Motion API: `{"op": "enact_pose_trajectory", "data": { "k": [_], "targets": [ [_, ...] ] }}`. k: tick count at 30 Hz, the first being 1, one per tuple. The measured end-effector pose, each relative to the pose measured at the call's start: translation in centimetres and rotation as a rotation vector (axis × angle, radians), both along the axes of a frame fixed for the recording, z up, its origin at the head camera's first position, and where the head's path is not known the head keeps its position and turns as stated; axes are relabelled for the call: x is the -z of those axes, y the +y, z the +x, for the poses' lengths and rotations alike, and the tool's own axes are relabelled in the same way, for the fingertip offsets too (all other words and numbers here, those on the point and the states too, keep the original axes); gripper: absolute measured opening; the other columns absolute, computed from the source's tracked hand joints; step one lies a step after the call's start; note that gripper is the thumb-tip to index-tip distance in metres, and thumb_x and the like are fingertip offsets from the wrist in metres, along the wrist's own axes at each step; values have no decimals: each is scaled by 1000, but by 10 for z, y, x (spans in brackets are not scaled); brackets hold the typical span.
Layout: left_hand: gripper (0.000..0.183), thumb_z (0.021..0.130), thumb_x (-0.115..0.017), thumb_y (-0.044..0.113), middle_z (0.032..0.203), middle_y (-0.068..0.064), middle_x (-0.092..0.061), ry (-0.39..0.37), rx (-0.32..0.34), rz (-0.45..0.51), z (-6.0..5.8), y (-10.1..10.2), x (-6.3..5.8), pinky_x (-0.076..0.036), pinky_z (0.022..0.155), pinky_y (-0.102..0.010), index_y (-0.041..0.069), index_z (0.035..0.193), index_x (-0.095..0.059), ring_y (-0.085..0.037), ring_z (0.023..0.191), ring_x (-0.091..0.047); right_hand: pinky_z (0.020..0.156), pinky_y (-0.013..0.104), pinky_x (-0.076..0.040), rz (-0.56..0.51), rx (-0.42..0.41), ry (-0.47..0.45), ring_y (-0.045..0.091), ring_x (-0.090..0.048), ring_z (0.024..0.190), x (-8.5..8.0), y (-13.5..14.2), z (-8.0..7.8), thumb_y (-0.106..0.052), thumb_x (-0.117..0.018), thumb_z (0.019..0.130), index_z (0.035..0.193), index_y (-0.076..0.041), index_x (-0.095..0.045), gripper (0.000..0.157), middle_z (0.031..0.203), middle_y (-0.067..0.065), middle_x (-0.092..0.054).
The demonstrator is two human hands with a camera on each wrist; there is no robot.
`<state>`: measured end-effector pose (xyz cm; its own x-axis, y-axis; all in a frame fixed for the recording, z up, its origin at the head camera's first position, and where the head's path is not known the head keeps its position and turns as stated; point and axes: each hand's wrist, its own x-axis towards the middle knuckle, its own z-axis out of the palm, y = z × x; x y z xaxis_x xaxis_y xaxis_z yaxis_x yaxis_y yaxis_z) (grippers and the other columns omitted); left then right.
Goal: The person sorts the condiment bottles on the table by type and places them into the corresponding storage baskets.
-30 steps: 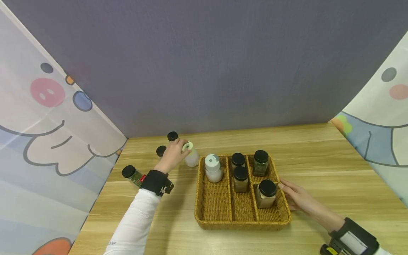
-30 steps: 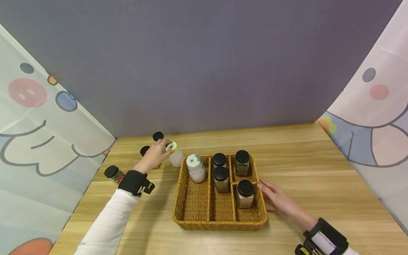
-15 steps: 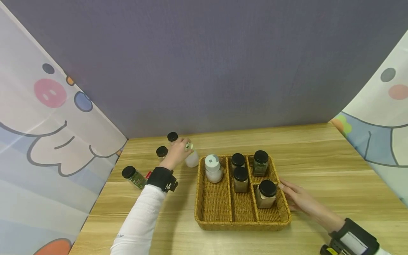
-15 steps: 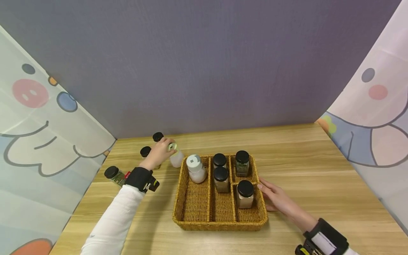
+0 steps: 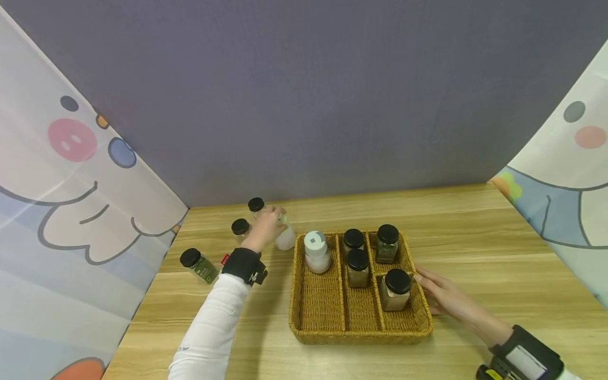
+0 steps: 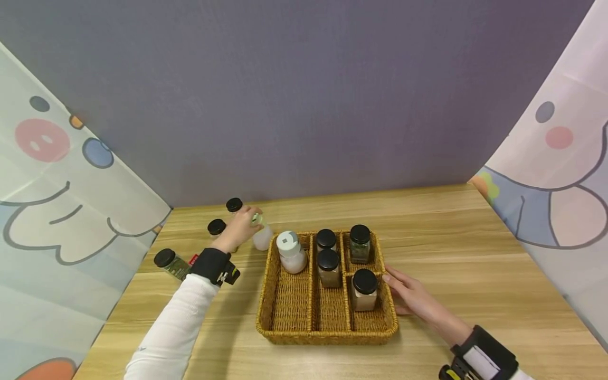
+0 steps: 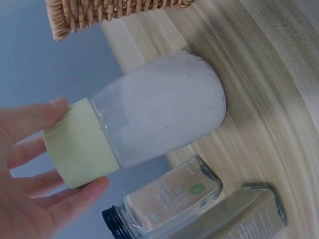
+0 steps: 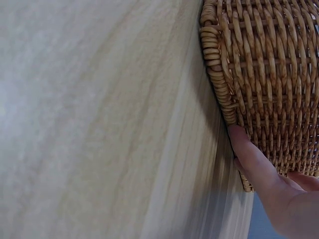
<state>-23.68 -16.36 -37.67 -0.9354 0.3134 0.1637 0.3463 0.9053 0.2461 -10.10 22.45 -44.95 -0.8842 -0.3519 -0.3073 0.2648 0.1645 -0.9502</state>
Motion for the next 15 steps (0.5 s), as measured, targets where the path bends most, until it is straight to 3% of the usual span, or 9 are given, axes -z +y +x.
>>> {"op": "enact_pose_trajectory", "data": {
  "k": [5,11,15],
  "targets": [
    [39,79,-66,12,109,-24,-51,-44,-5,-11,-1,3,0,-43,86,-49,-3,112,-53,-38,99,-51,78,45,-50,0,4,9,48,-26,121,0,0,0,-32,-34,96,140,2,-2,64,138,34,-8],
    [36,78,-66,9,104,-22,-55,-69,33,-127,-6,7,-5,-48,79,-41,-3,109,-54,-34,93,-55,78,45,-50,-3,4,0,49,-26,120,0,-1,0,-33,-34,96,140,2,-2,65,138,34,-6],
    [34,78,-66,8,104,-21,-55,-110,28,-154,-7,10,-8,-48,78,-38,-2,108,-55,-33,94,-53,78,45,-50,-9,12,-3,49,-27,120,0,-1,0,-33,-35,96,140,2,-2,65,137,34,-7]
  ]
}}
